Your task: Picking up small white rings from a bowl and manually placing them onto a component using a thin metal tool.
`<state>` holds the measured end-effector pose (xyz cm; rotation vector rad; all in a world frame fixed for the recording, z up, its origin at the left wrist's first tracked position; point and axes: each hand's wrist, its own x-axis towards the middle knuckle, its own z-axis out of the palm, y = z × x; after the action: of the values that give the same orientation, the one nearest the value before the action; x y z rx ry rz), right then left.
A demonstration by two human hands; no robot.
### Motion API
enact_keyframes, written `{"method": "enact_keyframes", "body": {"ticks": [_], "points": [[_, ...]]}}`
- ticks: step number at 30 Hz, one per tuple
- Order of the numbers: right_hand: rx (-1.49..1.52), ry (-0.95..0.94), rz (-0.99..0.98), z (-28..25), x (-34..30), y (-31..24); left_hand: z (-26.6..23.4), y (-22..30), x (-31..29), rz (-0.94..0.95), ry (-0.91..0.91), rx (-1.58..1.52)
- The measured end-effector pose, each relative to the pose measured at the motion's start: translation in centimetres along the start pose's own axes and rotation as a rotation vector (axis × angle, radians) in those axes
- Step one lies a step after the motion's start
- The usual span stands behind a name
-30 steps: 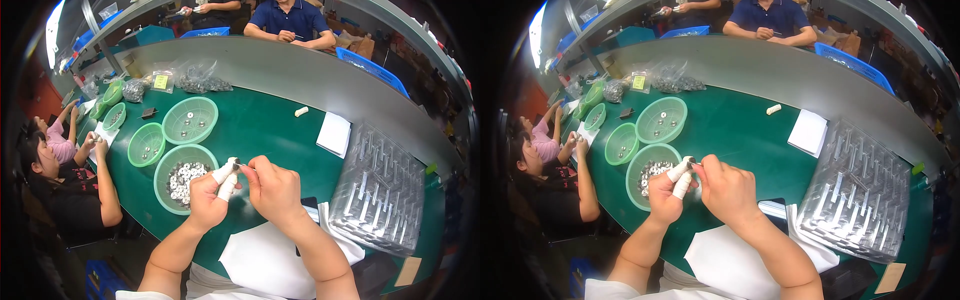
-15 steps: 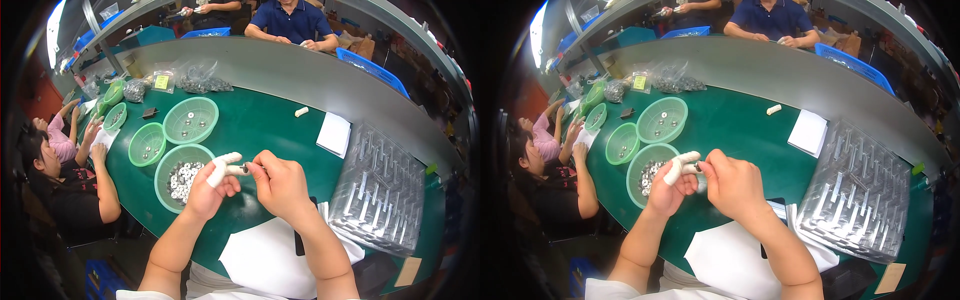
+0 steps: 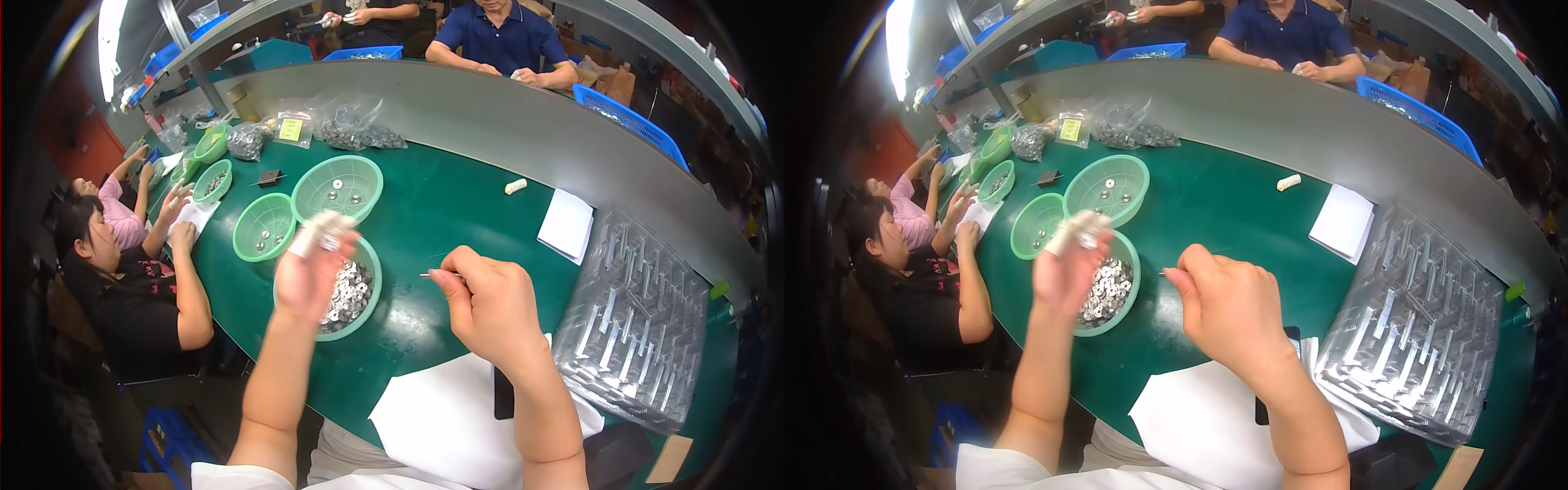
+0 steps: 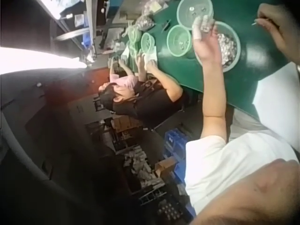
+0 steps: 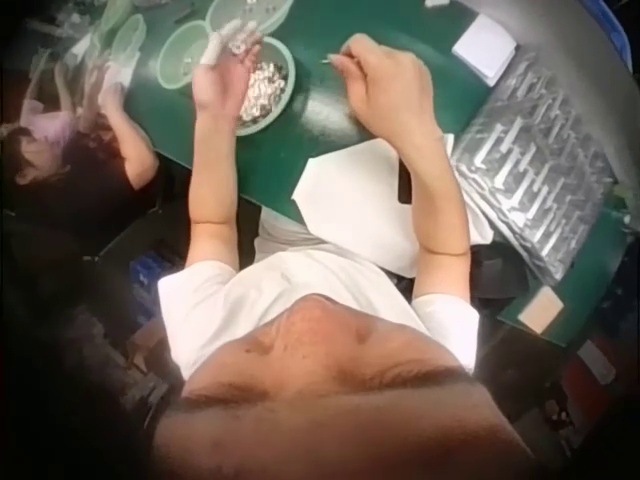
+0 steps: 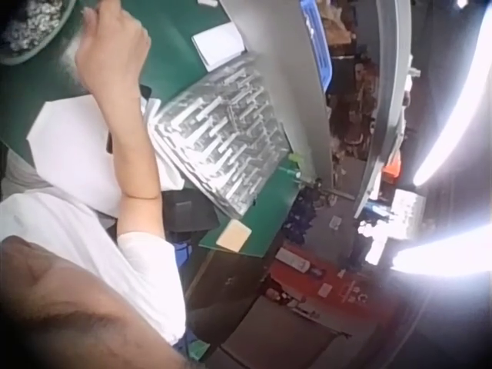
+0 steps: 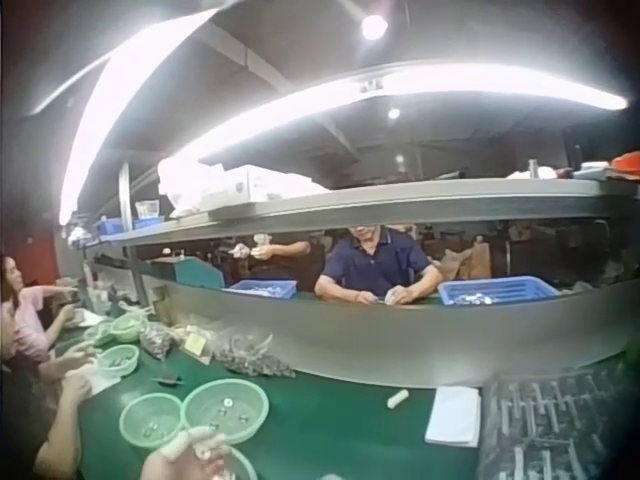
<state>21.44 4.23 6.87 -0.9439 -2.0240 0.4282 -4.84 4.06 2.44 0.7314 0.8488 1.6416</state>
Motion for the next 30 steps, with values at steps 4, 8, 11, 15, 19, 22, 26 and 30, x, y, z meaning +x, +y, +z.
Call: {"method": "enact_keyframes", "body": {"ticks": [4,8,11,15,19,22,26,30], "points": [[0.054,-0.049,-0.007,0.4,0.1,-0.4,-7.7,4.2,3.4,0.36,0.261,0.339],[0.054,-0.061,0.004,0.4,0.0,-0.4,-8.1,5.4,2.9,0.483,0.284,0.552],[0.071,-0.056,0.007,0.4,0.0,-0.4,-5.8,3.7,0.6,0.361,0.099,0.928],[0.088,-0.064,0.003,0.5,-0.1,-0.5,-3.1,0.1,-3.1,0.259,-0.515,1.794],[0.088,-0.078,0.004,0.4,-0.1,-0.8,-3.7,-0.9,-2.9,0.162,-0.426,1.819],[0.112,-0.041,-0.005,0.6,0.0,-0.5,-3.2,-0.3,-2.9,0.224,-0.377,1.714],[0.104,-0.045,-0.009,0.8,0.1,-0.6,-1.2,-0.5,-2.7,0.214,-0.192,1.162],[0.187,0.012,-0.016,1.4,0.1,0.1,2.4,-0.8,-2.9,0.029,-0.159,0.532]]}}
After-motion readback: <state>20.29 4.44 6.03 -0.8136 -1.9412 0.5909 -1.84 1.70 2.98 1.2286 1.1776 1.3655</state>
